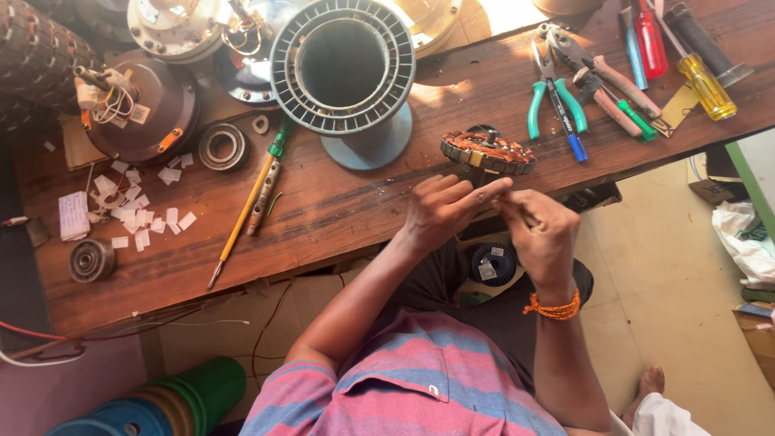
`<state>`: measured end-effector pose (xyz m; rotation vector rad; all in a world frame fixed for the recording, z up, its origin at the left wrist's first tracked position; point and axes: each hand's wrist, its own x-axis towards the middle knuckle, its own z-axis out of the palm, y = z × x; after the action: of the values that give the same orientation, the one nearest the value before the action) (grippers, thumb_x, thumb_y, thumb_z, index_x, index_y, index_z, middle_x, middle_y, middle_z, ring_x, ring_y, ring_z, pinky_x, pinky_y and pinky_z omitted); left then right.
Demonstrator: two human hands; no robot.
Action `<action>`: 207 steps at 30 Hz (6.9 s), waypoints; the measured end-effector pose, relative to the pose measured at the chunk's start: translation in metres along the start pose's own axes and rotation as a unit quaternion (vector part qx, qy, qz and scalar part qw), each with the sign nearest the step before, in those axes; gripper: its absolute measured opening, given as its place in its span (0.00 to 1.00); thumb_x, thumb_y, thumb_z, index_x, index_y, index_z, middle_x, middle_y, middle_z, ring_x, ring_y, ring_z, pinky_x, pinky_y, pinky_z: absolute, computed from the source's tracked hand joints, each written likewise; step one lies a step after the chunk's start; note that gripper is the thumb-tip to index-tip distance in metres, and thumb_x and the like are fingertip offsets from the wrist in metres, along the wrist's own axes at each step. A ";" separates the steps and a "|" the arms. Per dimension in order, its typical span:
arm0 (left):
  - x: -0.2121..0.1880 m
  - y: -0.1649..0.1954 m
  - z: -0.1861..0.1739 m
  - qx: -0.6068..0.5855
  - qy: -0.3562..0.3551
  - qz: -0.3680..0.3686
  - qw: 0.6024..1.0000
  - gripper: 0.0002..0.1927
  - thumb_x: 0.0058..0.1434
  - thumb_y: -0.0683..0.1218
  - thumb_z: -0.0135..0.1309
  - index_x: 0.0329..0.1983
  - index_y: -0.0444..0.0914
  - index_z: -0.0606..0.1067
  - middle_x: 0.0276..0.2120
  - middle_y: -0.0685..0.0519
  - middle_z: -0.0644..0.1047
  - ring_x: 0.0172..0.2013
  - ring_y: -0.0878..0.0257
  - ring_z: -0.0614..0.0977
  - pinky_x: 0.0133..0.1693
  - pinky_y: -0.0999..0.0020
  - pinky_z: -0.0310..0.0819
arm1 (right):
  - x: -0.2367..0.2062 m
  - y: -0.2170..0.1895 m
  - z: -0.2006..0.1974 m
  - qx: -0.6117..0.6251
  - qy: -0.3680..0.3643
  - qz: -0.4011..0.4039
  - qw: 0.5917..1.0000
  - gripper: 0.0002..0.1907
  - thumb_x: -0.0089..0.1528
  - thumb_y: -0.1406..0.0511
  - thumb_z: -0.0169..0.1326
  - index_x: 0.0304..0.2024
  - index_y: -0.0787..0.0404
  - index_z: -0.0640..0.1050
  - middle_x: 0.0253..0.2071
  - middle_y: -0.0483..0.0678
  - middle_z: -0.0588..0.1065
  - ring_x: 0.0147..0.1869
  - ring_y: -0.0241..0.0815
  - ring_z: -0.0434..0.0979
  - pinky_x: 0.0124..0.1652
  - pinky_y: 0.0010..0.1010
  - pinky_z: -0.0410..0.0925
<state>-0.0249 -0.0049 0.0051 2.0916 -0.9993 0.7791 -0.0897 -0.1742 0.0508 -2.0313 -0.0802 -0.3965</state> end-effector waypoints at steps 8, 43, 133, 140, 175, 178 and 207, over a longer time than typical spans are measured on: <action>-0.003 -0.003 0.022 -0.027 0.085 -0.014 0.996 0.11 0.63 0.42 0.63 0.48 0.46 0.82 0.20 0.60 0.67 0.23 0.66 0.70 0.28 0.65 0.62 | -0.003 -0.011 -0.011 -0.041 0.004 -0.008 0.999 0.06 0.64 0.73 0.62 0.43 0.68 0.82 0.38 0.50 0.81 0.38 0.33 0.79 0.38 0.23 0.71; -0.002 0.031 0.046 -0.435 0.152 -0.509 0.727 0.05 0.65 0.44 0.61 0.38 0.37 0.80 0.22 0.67 0.69 0.24 0.78 0.64 0.27 0.77 0.54 | 0.046 0.010 -0.036 0.025 0.000 0.069 0.997 0.04 0.65 0.71 0.64 0.41 0.67 0.82 0.34 0.36 0.76 0.35 0.21 0.67 0.34 0.15 0.61; -0.017 0.023 0.044 -0.343 0.138 -0.395 0.841 0.04 0.65 0.40 0.59 0.34 0.37 0.77 0.20 0.63 0.71 0.22 0.78 0.67 0.25 0.78 0.59 | 0.046 -0.035 -0.023 -0.080 -0.022 -0.015 0.996 0.04 0.65 0.74 0.59 0.42 0.66 0.81 0.36 0.45 0.81 0.40 0.27 0.78 0.40 0.21 0.71; -0.009 0.022 0.048 -0.464 0.162 -0.453 0.744 0.05 0.64 0.39 0.58 0.32 0.36 0.76 0.23 0.66 0.72 0.24 0.80 0.67 0.26 0.80 0.56 | 0.091 -0.014 0.001 -0.039 -0.056 0.046 0.997 0.04 0.64 0.71 0.61 0.40 0.68 0.82 0.32 0.43 0.81 0.37 0.26 0.80 0.35 0.20 0.71; -0.014 0.035 0.024 -0.261 0.107 -0.262 0.923 0.07 0.67 0.40 0.58 0.48 0.42 0.78 0.34 0.56 0.77 0.30 0.68 0.77 0.33 0.72 0.70 | 0.005 0.001 -0.006 -0.081 0.009 -0.053 0.995 0.03 0.66 0.74 0.59 0.43 0.68 0.80 0.36 0.43 0.78 0.37 0.24 0.75 0.36 0.21 0.69; -0.014 0.024 0.015 -0.096 0.070 -0.113 0.987 0.15 0.63 0.42 0.62 0.53 0.44 0.80 0.28 0.55 0.72 0.27 0.62 0.75 0.31 0.66 0.70 | -0.001 0.011 0.009 -0.081 0.033 0.004 0.996 0.02 0.67 0.73 0.61 0.39 0.68 0.79 0.26 0.41 0.72 0.30 0.24 0.67 0.30 0.21 0.63; -0.002 0.024 0.051 -0.493 0.159 -0.507 0.689 0.03 0.62 0.42 0.63 0.38 0.39 0.83 0.23 0.69 0.72 0.24 0.80 0.63 0.25 0.77 0.51 | 0.090 0.014 -0.014 -0.049 -0.018 0.105 0.993 0.05 0.65 0.70 0.64 0.43 0.66 0.84 0.26 0.40 0.71 0.29 0.26 0.62 0.28 0.23 0.56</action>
<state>-0.0345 -0.0554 -0.0182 1.1250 0.1050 -0.0583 -0.0050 -0.2028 0.0727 -2.1190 0.1326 -0.2337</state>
